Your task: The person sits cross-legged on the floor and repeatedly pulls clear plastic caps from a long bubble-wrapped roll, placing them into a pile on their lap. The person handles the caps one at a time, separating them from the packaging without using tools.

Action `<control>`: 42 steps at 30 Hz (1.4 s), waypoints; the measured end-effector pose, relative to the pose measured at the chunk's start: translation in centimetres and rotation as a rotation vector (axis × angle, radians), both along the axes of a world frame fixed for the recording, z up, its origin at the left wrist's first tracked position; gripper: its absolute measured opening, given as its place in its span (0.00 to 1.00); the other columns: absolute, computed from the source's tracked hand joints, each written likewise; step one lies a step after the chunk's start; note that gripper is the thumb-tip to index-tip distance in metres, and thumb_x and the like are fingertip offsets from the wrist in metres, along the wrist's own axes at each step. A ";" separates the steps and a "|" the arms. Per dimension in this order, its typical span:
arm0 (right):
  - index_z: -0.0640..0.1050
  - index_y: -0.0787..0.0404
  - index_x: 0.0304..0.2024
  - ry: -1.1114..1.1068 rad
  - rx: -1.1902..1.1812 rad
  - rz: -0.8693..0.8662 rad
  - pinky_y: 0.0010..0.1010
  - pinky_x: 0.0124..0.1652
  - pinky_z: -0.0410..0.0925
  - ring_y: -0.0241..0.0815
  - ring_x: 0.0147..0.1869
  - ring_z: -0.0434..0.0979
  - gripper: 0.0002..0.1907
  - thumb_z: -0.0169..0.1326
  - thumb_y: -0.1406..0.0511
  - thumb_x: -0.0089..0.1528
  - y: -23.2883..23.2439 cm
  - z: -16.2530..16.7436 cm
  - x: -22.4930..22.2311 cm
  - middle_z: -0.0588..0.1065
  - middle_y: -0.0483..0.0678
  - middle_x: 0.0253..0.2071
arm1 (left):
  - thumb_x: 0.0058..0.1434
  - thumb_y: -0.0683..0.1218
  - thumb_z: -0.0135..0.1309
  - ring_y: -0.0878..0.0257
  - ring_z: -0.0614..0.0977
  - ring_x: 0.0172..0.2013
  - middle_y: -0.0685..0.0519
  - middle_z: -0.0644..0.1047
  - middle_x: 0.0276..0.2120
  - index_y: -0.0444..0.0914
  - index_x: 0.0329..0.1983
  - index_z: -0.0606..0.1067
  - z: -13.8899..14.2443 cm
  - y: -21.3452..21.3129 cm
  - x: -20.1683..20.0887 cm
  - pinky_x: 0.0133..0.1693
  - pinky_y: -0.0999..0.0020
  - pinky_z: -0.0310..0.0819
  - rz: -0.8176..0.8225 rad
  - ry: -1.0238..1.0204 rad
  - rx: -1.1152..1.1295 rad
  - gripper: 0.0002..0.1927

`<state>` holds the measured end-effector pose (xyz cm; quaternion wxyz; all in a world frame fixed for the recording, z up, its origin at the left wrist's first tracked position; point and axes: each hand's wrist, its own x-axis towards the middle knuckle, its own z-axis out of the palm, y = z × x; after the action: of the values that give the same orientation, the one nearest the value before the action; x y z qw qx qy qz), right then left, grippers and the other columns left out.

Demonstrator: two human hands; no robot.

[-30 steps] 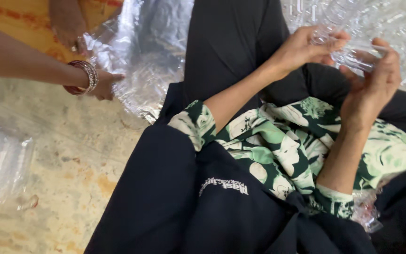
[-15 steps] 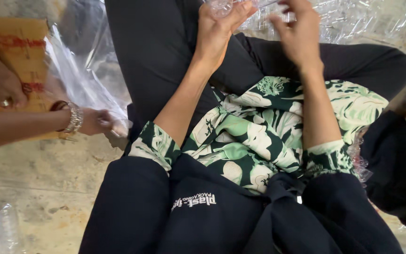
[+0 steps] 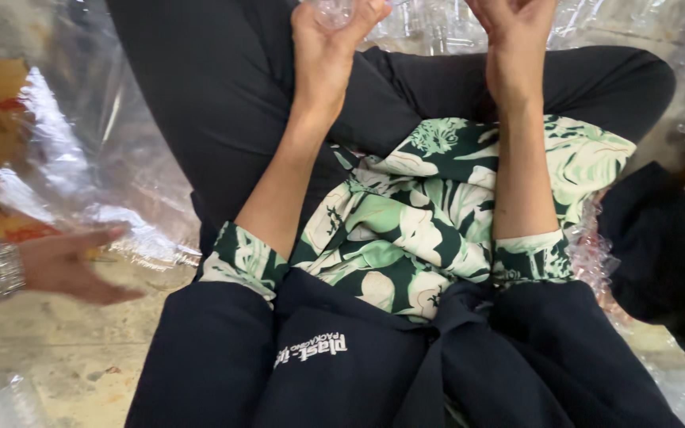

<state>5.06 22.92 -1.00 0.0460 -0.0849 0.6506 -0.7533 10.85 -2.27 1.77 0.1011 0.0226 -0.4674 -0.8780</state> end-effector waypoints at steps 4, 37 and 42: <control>0.68 0.60 0.59 -0.149 -0.262 0.000 0.39 0.63 0.75 0.43 0.58 0.81 0.14 0.56 0.68 0.75 0.8 1.7 1.4 0.77 0.48 0.55 | 0.69 0.40 0.59 0.66 0.83 0.37 0.55 0.80 0.32 0.32 0.33 0.76 -0.1 -0.1 0.0 0.53 0.62 0.82 -0.003 0.027 -0.077 0.09; 0.65 0.60 0.57 0.130 -0.288 -0.217 0.37 0.49 0.75 0.41 0.48 0.77 0.14 0.53 0.72 0.72 7.0 3.8 0.5 0.71 0.49 0.50 | 0.62 0.33 0.54 0.65 0.88 0.24 0.49 0.84 0.28 0.27 0.48 0.78 -1.9 1.5 0.5 0.27 0.72 0.86 -0.154 -0.101 -0.542 0.11; 0.67 0.62 0.53 0.242 -0.215 -0.252 0.34 0.47 0.70 0.40 0.42 0.71 0.07 0.52 0.73 0.76 12.2 3.7 0.4 0.69 0.48 0.43 | 0.62 0.31 0.52 0.66 0.87 0.21 0.49 0.82 0.26 0.28 0.48 0.78 -1.4 1.7 0.7 0.22 0.72 0.82 -0.161 -0.124 -0.633 0.12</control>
<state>5.49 35.12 2.66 -0.1363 -0.0969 0.5727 -0.8025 11.55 -0.58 0.40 0.0049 0.0063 -0.7223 -0.6915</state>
